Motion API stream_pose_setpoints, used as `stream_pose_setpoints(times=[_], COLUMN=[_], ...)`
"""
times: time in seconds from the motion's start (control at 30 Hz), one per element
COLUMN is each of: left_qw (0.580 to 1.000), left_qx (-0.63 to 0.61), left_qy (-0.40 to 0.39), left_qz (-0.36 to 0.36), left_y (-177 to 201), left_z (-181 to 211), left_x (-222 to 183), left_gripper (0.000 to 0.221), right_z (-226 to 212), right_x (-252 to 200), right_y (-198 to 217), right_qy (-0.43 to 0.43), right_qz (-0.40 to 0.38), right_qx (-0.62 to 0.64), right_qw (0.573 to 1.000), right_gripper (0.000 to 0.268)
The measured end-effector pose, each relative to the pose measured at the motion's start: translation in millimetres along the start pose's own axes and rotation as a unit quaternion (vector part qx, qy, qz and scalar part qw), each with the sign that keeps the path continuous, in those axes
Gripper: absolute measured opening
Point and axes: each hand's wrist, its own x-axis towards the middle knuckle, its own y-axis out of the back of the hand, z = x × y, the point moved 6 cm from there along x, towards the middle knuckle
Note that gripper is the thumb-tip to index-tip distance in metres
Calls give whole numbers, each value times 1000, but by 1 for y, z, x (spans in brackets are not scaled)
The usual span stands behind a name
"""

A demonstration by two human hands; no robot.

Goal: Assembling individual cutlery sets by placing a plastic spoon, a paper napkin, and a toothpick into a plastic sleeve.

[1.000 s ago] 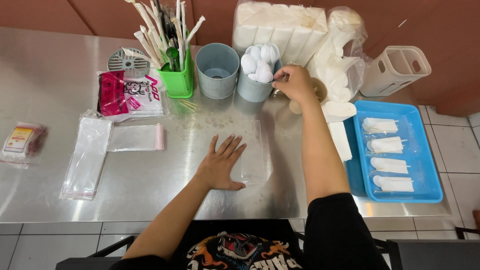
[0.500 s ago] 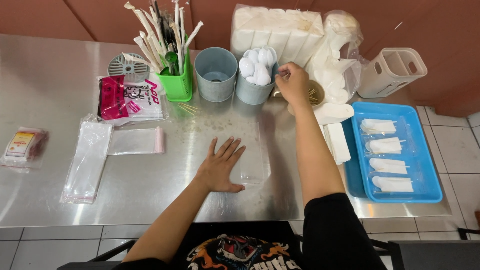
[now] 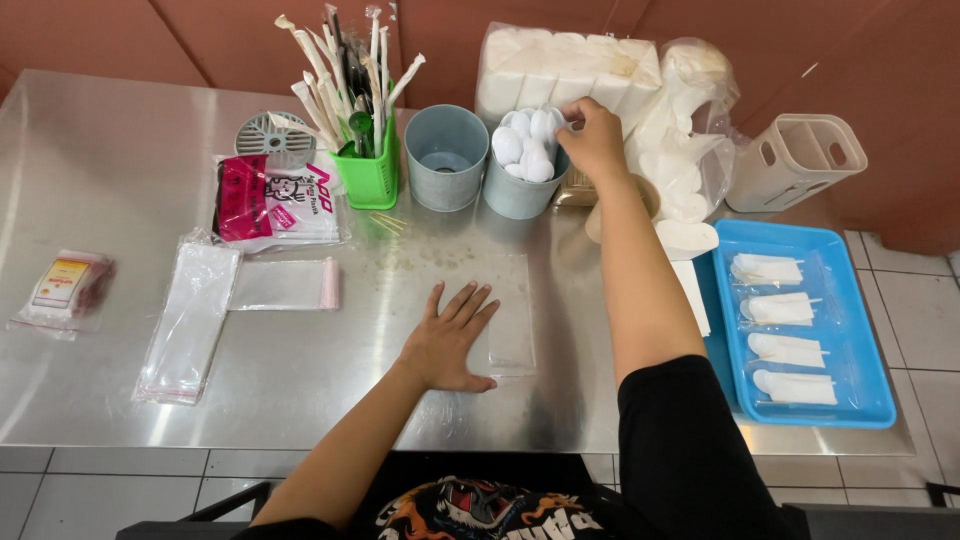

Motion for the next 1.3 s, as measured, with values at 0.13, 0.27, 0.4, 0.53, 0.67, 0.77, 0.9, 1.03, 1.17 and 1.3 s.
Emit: stream_pose_setpoints(times=[0.13,0.27,0.4,0.53,0.67,0.77,0.9,1.03,1.17,1.3], left_qw=[974,979,977,982,984,987,985,988,988,991], left_qx=[20,21,-3,-12,-7,-6,-11,-5,-6,-21], left_qy=[-74,-71,-76,-71,-71,-67,-68,-65,-66,-65], left_qz=[212,188,201,175,165,147,156,143,143,118], left_y=[-37,-37,-37,-33,-33,-32,-35,-32,-31,-27], left_z=[-12,-12,-13,-12,-11,-11,-12,-11,-11,-9], left_x=[20,21,20,18,18,18,19,17,17,15], left_gripper=[108,107,107,108,108,108,108,108,107,106], right_z=[-16,-64,-95,-96,-89,-89,-90,-92,-120,-136], right_x=[-8,-16,-16,-8,-10,-9,-11,-3,-11,-37], right_y=[9,13,-12,-29,-34,-31,-22,4,59,107], right_qy=[-7,140,215,143,76,67,41,97,158,242], right_qz=[13,5,-126,-202,-231,-218,-206,-135,-46,-16], right_qx=[-23,-63,-142,-193,-182,-168,-128,-58,141,358], right_qw=[1000,988,958,949,953,959,969,984,976,902], right_gripper=[29,20,26,47,47,42,37,46,47,45])
